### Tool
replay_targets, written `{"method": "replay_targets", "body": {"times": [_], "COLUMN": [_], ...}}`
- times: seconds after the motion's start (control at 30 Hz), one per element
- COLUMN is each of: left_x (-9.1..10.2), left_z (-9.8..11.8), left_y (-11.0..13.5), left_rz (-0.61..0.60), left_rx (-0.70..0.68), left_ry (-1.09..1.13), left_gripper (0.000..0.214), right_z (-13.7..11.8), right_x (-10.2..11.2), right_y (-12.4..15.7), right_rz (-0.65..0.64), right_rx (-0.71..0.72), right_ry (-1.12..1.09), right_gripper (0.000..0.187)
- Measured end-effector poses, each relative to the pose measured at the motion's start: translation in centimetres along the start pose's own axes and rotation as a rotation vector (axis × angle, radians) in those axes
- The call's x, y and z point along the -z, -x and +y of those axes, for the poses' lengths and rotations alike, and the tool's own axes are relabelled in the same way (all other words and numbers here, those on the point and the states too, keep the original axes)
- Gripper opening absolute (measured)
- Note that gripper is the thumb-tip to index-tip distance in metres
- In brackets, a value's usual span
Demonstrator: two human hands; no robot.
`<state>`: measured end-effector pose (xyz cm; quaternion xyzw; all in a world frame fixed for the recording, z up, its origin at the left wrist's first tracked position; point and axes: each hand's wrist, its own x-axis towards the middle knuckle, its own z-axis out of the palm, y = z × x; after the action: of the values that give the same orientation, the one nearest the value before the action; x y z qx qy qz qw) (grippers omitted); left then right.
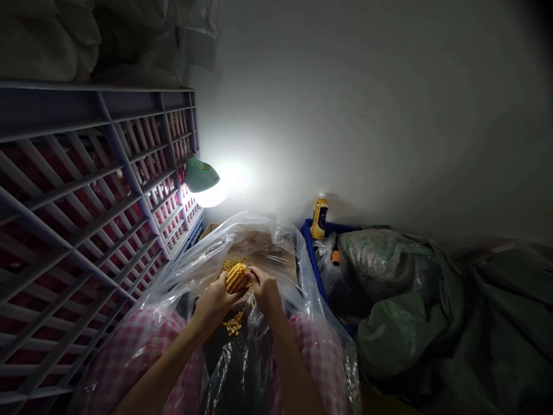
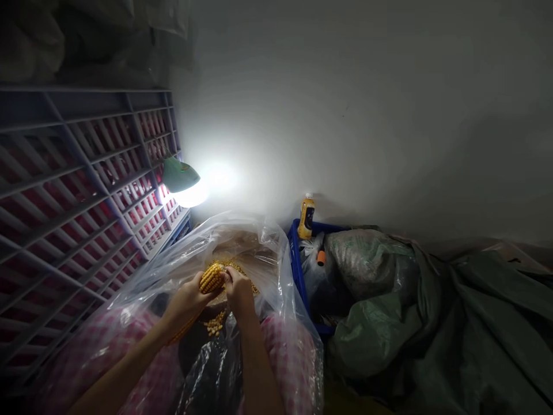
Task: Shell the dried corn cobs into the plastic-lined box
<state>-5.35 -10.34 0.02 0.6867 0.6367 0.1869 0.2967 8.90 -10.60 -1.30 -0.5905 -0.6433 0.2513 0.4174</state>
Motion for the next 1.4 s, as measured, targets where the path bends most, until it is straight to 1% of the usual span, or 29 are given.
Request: {"method": "replay_targets", "body": {"times": [0.13, 0.23, 0.4, 0.5, 0.6, 0.7, 0.87, 0.97, 1.1, 1.17, 1.27, 1.4], "left_x": [0.0, 0.0, 0.2, 0.3, 0.3, 0.2, -0.1, -0.2, -0.3, -0.3, -0.5, -0.6], "left_z": [0.4, 0.4, 0.2, 0.3, 0.5, 0.6, 0.4, 0.2, 0.3, 0.2, 0.1, 0.2], "left_y": [0.3, 0.3, 0.1, 0.1, 0.2, 0.2, 0.1, 0.1, 0.1, 0.0, -0.2, -0.2], "left_rz": [0.02, 0.017, 0.016, 0.014, 0.033, 0.036, 0.041, 0.029, 0.04, 0.042, 0.041, 0.033], "left_rx": [-0.009, -0.014, -0.003, -0.008, -0.022, -0.009, 0.008, 0.011, -0.005, 0.0, -0.016, -0.047], "left_ry": [-0.137, -0.133, -0.136, -0.174, -0.249, -0.292, -0.298, -0.318, -0.321, -0.321, -0.338, -0.344], "left_gripper": [0.035, 0.037, 0.036, 0.035, 0.034, 0.035, 0.036, 0.037, 0.038, 0.037, 0.036, 0.034], "right_z": [0.3, 0.4, 0.2, 0.3, 0.6, 0.7, 0.3, 0.3, 0.5, 0.5, 0.2, 0.0], "right_x": [-0.7, -0.9, -0.1, 0.3, 0.2, -0.5, -1.7, -2.0, -1.8, -1.6, -1.1, -1.2], "right_y": [0.0, -0.1, -0.4, -0.4, -0.2, 0.1, 0.5, 0.5, 0.3, 0.3, 0.3, 0.4], "right_rz": [0.03, 0.054, -0.018, -0.067, -0.078, -0.049, 0.027, 0.069, 0.125, 0.128, 0.109, 0.092], "right_rx": [-0.018, -0.034, 0.002, 0.025, 0.031, 0.018, -0.024, -0.058, -0.106, -0.11, -0.104, -0.091], "right_ry": [0.04, 0.039, 0.015, 0.037, 0.073, 0.101, 0.097, 0.075, 0.024, -0.016, -0.055, -0.024], "right_gripper": [0.032, 0.037, 0.028, 0.027, 0.028, 0.031, 0.033, 0.033, 0.04, 0.042, 0.038, 0.031]}}
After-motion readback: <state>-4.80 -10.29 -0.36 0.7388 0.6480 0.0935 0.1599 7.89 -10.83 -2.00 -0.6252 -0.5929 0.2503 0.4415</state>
